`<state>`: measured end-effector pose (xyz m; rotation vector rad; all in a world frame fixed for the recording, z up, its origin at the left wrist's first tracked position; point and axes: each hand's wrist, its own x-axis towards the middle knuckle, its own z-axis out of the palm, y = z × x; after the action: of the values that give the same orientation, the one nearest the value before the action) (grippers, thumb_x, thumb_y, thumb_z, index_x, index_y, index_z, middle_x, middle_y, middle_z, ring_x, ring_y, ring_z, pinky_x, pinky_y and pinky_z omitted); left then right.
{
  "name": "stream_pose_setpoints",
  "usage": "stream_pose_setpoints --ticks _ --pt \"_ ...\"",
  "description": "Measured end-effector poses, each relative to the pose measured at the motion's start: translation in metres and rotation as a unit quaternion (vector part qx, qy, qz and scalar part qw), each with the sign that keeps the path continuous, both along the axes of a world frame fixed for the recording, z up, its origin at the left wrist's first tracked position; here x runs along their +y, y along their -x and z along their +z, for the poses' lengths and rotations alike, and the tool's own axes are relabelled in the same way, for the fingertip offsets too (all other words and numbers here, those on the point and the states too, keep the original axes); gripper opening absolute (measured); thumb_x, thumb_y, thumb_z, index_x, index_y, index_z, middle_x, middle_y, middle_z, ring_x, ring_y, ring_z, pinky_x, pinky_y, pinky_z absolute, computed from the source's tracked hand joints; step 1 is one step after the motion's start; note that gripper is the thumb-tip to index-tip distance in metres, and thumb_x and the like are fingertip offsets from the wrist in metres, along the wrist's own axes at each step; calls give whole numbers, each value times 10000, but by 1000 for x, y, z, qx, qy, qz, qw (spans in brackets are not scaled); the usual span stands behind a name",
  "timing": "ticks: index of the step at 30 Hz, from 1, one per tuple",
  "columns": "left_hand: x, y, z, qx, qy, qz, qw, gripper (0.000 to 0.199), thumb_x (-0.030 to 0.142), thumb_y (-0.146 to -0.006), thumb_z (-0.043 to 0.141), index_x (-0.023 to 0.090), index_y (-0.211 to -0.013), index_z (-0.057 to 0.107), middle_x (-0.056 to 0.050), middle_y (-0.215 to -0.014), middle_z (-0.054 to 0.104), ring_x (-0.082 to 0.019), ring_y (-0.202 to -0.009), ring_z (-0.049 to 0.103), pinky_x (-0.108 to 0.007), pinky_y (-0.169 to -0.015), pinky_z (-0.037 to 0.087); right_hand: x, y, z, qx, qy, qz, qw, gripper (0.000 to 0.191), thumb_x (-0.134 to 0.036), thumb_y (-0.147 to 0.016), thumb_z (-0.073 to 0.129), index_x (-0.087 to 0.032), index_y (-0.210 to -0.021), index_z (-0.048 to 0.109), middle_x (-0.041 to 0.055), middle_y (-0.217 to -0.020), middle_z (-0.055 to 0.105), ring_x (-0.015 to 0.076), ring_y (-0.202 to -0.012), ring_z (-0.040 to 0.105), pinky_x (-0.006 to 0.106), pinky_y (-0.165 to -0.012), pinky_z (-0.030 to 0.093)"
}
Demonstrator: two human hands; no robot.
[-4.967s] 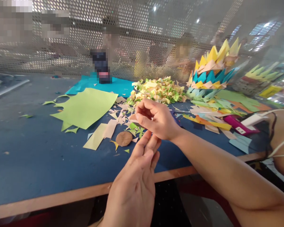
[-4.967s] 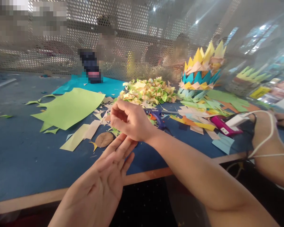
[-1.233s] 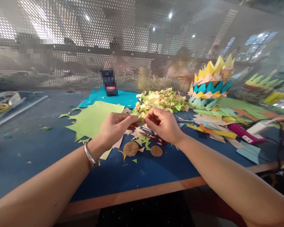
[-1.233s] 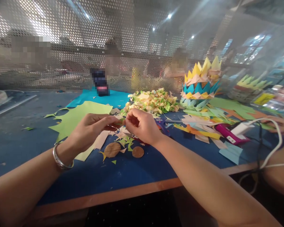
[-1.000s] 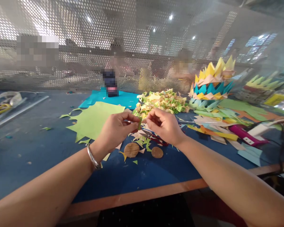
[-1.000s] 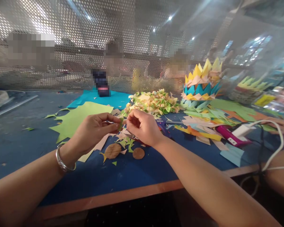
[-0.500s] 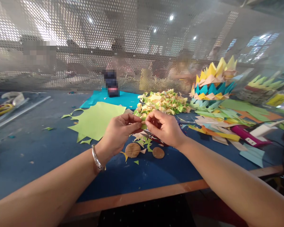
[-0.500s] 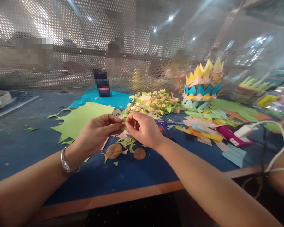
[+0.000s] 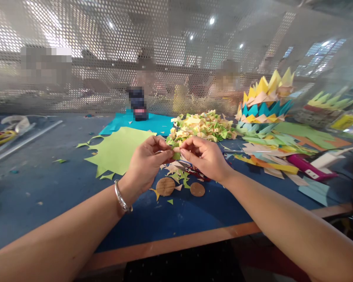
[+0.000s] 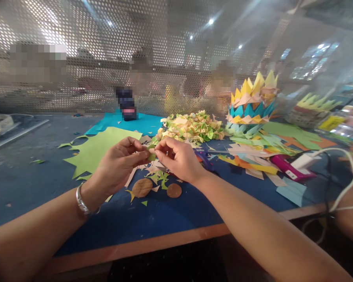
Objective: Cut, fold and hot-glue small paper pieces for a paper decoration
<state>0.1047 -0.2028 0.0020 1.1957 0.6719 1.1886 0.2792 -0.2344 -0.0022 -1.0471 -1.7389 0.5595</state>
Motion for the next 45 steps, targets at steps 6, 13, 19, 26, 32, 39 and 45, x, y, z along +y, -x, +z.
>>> stream_pose_setpoints --ticks 6,13,19,26,32,39,45 --pt "-1 1 0 3 20 -17 1000 295 147 -644 802 173 -749 527 40 -701 609 -98 -629 626 -240 -630 553 1 0 0 4 5 2 1000 136 -298 -856 666 -177 -841 605 -16 -686 593 68 -511 462 227 -469 358" --pt "1 3 0 11 45 -59 997 266 107 -679 761 177 -745 513 42 -684 613 -87 -620 608 -241 -653 547 -1 0 1 4 16 2 1000 189 -343 -847 688 -172 -831 609 -10 -693 602 70 -514 464 230 -471 370" --pt "3 4 0 -7 47 -82 996 279 92 -685 759 183 -735 500 49 -681 603 -84 -633 601 -239 -667 529 -1 0 3 28 32 21 999 216 -369 -840 705 -178 -827 605 -23 -680 590 62 -500 452 226 -463 361" --pt "3 4 1 6 6 -83 997 291 109 -679 763 187 -733 488 50 -694 606 -83 -628 584 -239 -649 503 1 0 4 46 38 44 997 232 -384 -849 702 -178 -813 603 -34 -665 561 57 -478 453 222 -438 347" --pt "4 4 -1 12 -53 -74 996 288 120 -717 755 192 -738 476 37 -725 626 -86 -643 585 -242 -633 477 1 -1 4 47 39 45 997 237 -386 -853 705 -177 -811 599 -35 -663 558 54 -475 444 219 -429 338" --pt "4 5 -1 11 -40 -92 995 287 110 -725 745 195 -756 473 38 -734 614 -86 -645 577 -247 -644 463 0 -1 6 50 49 51 996 214 -351 -841 711 -180 -795 592 -41 -646 540 53 -462 439 215 -418 339" --pt "6 6 -1 1 -8 -118 993 291 105 -710 746 195 -760 474 42 -730 595 -88 -652 570 -243 -668 469 -1 -2 7 41 57 56 996 164 -307 -867 672 -182 -800 590 -38 -651 542 49 -470 448 209 -421 337"
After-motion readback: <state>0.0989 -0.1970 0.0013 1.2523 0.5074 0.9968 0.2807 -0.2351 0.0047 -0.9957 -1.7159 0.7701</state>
